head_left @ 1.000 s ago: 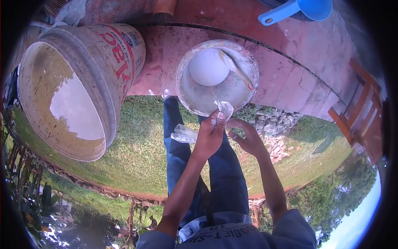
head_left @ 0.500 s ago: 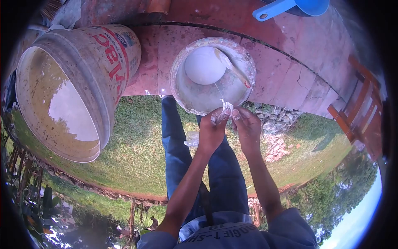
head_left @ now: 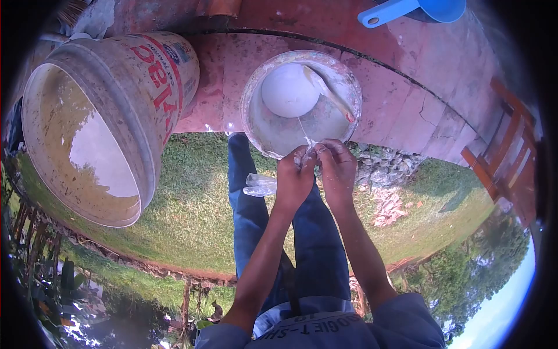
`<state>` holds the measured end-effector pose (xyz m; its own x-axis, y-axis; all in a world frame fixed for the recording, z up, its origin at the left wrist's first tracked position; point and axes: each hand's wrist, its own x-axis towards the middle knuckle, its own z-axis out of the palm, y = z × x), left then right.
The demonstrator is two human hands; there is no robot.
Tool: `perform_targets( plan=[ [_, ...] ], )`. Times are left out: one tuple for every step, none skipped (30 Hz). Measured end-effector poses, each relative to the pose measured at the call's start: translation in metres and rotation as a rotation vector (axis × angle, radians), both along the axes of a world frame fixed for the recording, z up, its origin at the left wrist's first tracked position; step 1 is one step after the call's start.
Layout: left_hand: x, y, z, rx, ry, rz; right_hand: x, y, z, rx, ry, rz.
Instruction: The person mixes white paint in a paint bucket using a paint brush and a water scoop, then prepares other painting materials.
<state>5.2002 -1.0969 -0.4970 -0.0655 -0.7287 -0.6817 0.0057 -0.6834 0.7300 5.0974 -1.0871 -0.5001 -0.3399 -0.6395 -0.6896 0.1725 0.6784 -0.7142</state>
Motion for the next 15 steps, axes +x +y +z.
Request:
perform_targets(
  plan=[
    [-0.001, 0.000, 0.000, -0.002, 0.000, 0.001, 0.000, -0.001, 0.000, -0.020, 0.032, 0.018],
    [-0.001, 0.001, -0.001, 0.037, -0.019, -0.008, 0.001, -0.002, 0.001, -0.023, 0.033, 0.019],
    [-0.002, 0.003, -0.002, 0.076, -0.039, -0.017, 0.002, -0.003, 0.004, -0.016, 0.063, 0.020],
    [-0.003, 0.004, -0.002, 0.073, -0.038, -0.014, 0.003, -0.004, 0.007, -0.008, 0.094, 0.021],
    [-0.004, 0.006, -0.002, 0.058, -0.017, 0.010, 0.003, -0.004, 0.010, -0.012, 0.093, 0.023],
    [-0.004, 0.007, -0.002, 0.041, 0.003, 0.034, 0.002, -0.004, 0.012, -0.027, 0.123, 0.051],
    [-0.001, 0.006, -0.001, 0.035, 0.001, 0.035, 0.002, -0.004, 0.014, -0.043, 0.151, 0.077],
    [0.005, 0.005, 0.001, 0.067, 0.038, -0.019, 0.003, -0.004, 0.017, -0.049, 0.148, 0.077],
    [0.009, 0.005, 0.003, 0.100, 0.074, -0.075, 0.005, -0.003, 0.021, -0.091, 0.144, 0.084],
    [0.011, 0.007, 0.004, 0.092, 0.068, -0.074, 0.006, -0.002, 0.025, -0.136, 0.139, 0.090],
    [0.011, 0.011, 0.003, 0.085, 0.100, -0.056, 0.007, 0.000, 0.025, -0.145, 0.135, 0.089],
    [0.012, 0.015, 0.001, 0.076, 0.133, -0.039, 0.007, 0.004, 0.024, -0.154, 0.145, 0.066],
    [0.014, 0.019, 0.000, 0.065, 0.131, -0.039, 0.007, 0.005, 0.025, -0.164, 0.157, 0.042],
    [0.017, 0.023, -0.002, 0.010, 0.150, -0.078, 0.006, 0.004, 0.031, -0.123, 0.111, 0.029],
    [0.019, 0.027, -0.004, -0.044, 0.170, -0.119, 0.005, 0.005, 0.031, -0.132, 0.112, 0.029]
  ],
)
